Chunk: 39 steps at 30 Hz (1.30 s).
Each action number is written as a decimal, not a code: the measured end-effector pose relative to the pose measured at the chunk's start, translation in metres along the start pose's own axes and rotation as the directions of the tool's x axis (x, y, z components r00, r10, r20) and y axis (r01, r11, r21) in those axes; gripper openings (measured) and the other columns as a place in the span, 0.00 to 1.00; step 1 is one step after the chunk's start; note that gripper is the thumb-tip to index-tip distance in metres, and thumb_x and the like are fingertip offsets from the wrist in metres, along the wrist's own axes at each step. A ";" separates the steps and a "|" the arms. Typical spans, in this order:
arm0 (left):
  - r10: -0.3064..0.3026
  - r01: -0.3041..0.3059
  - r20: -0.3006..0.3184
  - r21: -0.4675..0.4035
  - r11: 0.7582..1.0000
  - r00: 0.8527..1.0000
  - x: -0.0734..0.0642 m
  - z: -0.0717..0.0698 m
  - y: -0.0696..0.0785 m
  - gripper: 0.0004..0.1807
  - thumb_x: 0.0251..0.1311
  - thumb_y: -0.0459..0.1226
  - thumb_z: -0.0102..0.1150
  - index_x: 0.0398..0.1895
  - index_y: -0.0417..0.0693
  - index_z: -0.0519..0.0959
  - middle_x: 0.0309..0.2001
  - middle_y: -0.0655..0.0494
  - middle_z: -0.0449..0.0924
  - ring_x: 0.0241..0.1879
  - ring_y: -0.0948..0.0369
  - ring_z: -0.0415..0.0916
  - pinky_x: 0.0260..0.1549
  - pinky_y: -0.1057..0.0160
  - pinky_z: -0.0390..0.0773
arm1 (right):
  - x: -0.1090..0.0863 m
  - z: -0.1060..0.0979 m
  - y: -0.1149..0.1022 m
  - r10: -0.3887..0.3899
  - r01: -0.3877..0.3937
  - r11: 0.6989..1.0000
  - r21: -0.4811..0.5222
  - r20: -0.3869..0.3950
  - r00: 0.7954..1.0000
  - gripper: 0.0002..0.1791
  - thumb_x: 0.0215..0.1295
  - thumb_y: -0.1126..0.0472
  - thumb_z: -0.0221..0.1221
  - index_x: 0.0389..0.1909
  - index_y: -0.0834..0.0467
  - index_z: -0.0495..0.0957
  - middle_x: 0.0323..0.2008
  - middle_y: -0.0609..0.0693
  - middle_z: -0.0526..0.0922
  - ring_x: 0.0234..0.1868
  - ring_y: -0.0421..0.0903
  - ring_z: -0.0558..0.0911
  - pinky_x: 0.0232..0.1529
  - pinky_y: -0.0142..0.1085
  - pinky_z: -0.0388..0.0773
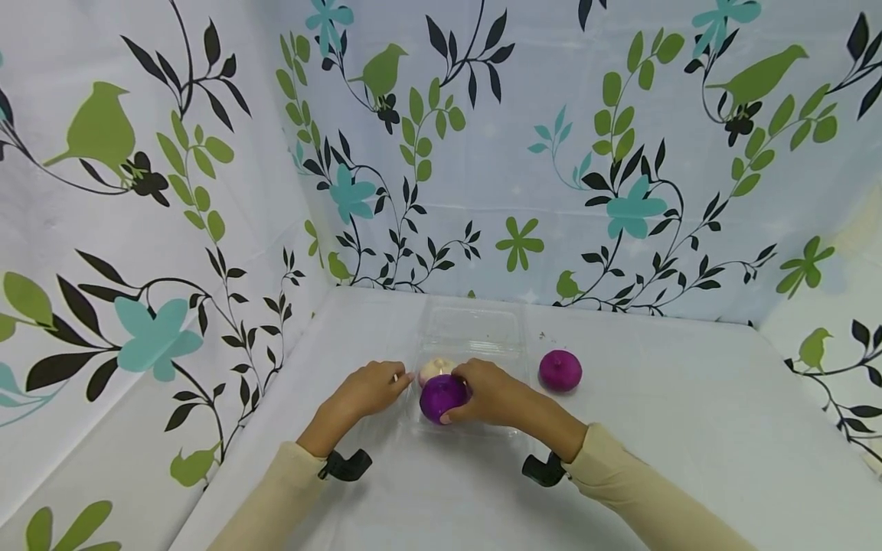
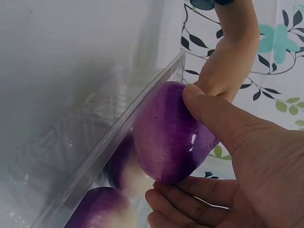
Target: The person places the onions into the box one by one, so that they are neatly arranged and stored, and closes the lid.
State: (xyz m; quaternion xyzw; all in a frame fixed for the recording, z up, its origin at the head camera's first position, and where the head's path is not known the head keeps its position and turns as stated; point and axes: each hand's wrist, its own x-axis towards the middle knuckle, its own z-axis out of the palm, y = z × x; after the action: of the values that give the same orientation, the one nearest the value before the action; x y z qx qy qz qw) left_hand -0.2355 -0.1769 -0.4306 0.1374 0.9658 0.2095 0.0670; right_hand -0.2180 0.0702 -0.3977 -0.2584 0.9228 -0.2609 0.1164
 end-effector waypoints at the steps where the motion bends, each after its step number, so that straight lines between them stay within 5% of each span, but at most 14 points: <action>1: 0.000 0.000 0.000 -0.001 1.000 1.000 0.000 0.000 0.000 0.14 0.79 0.46 0.54 0.43 0.47 0.84 0.34 0.55 0.84 0.32 0.59 0.75 0.34 0.55 0.77 | 0.001 0.000 -0.002 -0.001 0.001 1.000 -0.003 0.001 1.000 0.41 0.55 0.47 0.80 0.64 0.64 0.78 0.53 0.54 0.83 0.56 0.51 0.82 0.55 0.47 0.85; 13: 0.016 -0.016 -0.006 -0.005 1.000 1.000 0.001 -0.002 0.003 0.17 0.81 0.44 0.51 0.36 0.45 0.82 0.28 0.58 0.76 0.28 0.59 0.72 0.30 0.58 0.72 | 0.009 0.008 -0.010 -0.012 0.012 0.999 -0.040 -0.007 1.000 0.44 0.56 0.46 0.80 0.68 0.63 0.76 0.59 0.56 0.82 0.60 0.52 0.81 0.57 0.48 0.84; 39: -0.004 0.005 0.003 -0.010 1.000 1.000 0.002 -0.002 0.002 0.15 0.81 0.44 0.52 0.39 0.47 0.83 0.33 0.56 0.82 0.30 0.60 0.74 0.31 0.58 0.75 | 0.010 0.013 -0.008 -0.035 0.032 0.995 -0.094 -0.028 0.999 0.47 0.57 0.43 0.79 0.72 0.61 0.73 0.62 0.57 0.80 0.63 0.52 0.80 0.59 0.48 0.83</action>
State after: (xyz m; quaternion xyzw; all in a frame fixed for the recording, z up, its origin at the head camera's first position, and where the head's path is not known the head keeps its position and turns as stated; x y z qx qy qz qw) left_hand -0.2376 -0.1747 -0.4282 0.1353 0.9649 0.2139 0.0698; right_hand -0.2179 0.0533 -0.4053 -0.2753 0.9312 -0.2229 0.0861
